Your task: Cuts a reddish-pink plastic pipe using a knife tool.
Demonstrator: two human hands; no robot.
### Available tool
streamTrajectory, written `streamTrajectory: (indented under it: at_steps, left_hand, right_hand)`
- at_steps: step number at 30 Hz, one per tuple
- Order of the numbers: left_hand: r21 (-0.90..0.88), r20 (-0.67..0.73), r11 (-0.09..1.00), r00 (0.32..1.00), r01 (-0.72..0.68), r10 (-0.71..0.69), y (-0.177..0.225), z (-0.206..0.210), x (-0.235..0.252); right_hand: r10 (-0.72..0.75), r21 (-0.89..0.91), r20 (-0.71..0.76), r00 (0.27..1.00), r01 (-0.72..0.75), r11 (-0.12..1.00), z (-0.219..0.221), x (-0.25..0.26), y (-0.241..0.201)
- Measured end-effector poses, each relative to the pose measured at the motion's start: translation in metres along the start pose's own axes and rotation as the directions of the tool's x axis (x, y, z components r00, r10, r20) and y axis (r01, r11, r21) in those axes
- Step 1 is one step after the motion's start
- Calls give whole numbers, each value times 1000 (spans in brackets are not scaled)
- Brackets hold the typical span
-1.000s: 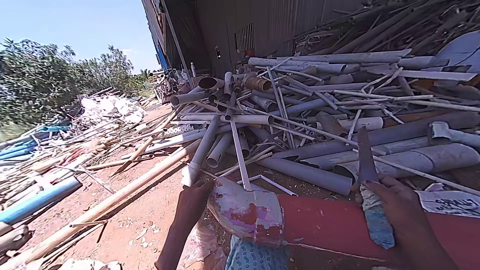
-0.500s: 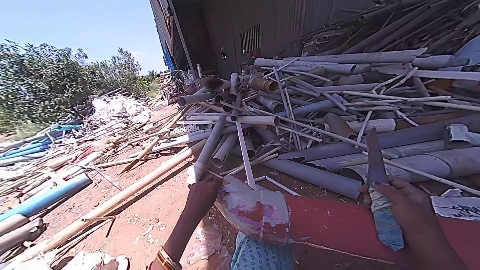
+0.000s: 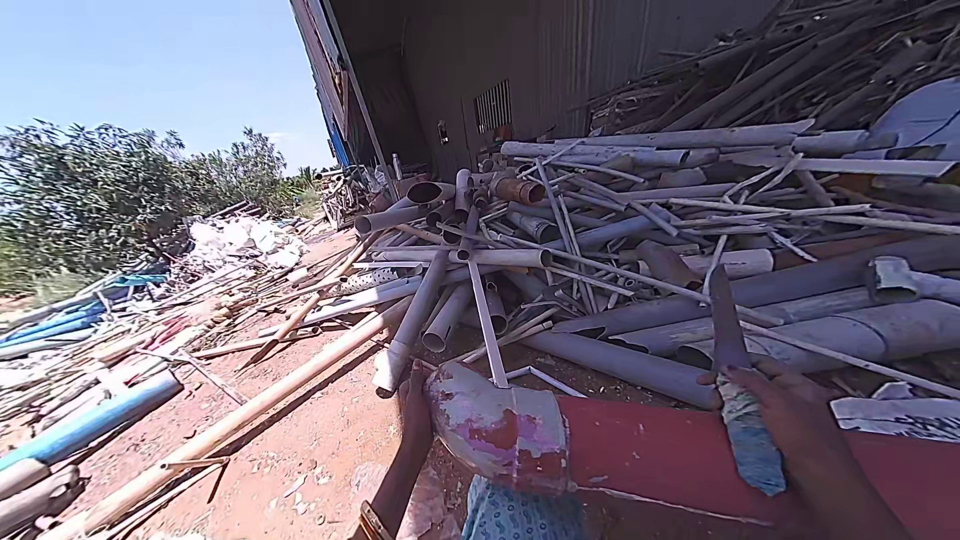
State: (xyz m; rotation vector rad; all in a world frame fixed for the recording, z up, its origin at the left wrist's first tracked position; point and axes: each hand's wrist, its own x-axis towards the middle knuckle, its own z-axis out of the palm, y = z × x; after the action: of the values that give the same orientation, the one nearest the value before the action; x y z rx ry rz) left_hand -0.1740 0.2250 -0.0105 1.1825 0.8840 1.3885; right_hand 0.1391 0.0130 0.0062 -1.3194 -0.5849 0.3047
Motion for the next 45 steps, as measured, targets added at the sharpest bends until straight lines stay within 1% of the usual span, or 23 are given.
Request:
streamTrajectory:
  at_steps: [3,5,7,9,10,12,13,15,17,18,20,22,23,25,26,27,29,33,35,37,41,43,45]
  left_hand:
    - [-71,-10,997,1000,10,-10,11,1,-13]
    - [-87,-8,996,1000,-7,6,11,-6,-23]
    - [-107,-28,994,999,-25,22,7,-9,-27]
    - [-117,-41,992,999,-34,30,7,-7,-30]
    - [-118,-38,992,999,-36,32,7,-6,-30]
    - [-107,-36,993,998,-50,46,4,-5,-30]
    - [-104,-35,993,998,-51,47,3,-5,-31]
    - [-96,-45,994,998,-47,43,3,-5,-33]
    - [-83,-57,995,997,-52,47,4,-5,-36]
    - [-71,-57,996,997,-52,48,4,-5,-37]
    - [-38,-49,998,997,-59,57,3,-8,-38]
    - [-31,-34,997,997,-75,74,3,-10,-38]
    - [-41,-30,996,996,-84,83,2,-10,-38]
    - [-80,-26,993,996,-87,85,-2,-9,-36]
    - [-88,-26,992,996,-89,87,-4,-9,-36]
    - [-85,-26,992,996,-92,90,-5,-9,-35]
    - [-75,-16,992,995,-100,99,-7,-10,-34]
    - [-76,10,986,988,-150,151,-12,-11,-32]
    - [-87,7,982,985,-169,171,-15,-11,-31]
    - [-75,1,984,987,-159,159,-16,-11,-31]
    - [-83,22,983,986,-161,164,-18,-11,-29]
    - [-74,24,982,984,-176,178,-19,-11,-29]
    - [-79,23,977,980,-196,198,-20,-11,-29]
  right_hand:
    - [17,58,21,1000,-19,998,-8,0,-8]
    - [39,39,59,998,-42,998,-12,-7,-13]
    - [12,-80,126,992,-2,997,-9,-17,-17]
    - [-80,-269,244,966,147,952,-2,-29,-28]
    - [-133,-376,328,935,258,890,2,-38,-37]
    - [-223,-521,519,825,513,683,12,-58,-58]
    - [-255,-529,603,756,618,582,18,-69,-69]
    - [-239,-532,721,651,740,411,34,-88,-95]
    - [-152,-513,816,558,820,254,45,-97,-118]
    - [-107,-502,845,524,846,179,50,-100,-127]
    - [-14,-515,856,517,855,64,66,-111,-144]
    - [94,-535,841,533,845,-13,85,-120,-159]
    - [126,-519,845,520,854,-43,94,-123,-163]
    - [145,-444,878,456,889,-107,108,-125,-164]
    - [129,-392,904,408,910,-134,114,-123,-162]
    - [118,-359,918,379,919,-161,120,-123,-161]
    - [126,-320,928,350,924,-209,131,-125,-165]
    - [243,-322,896,372,920,-222,143,-131,-186]
    - [238,-312,899,367,919,-240,145,-135,-188]
    - [227,-309,902,368,916,-257,148,-138,-185]
    - [226,-308,903,366,916,-256,152,-141,-178]
    - [238,-326,893,382,914,-243,150,-143,-178]
    - [248,-364,876,414,904,-224,148,-147,-179]
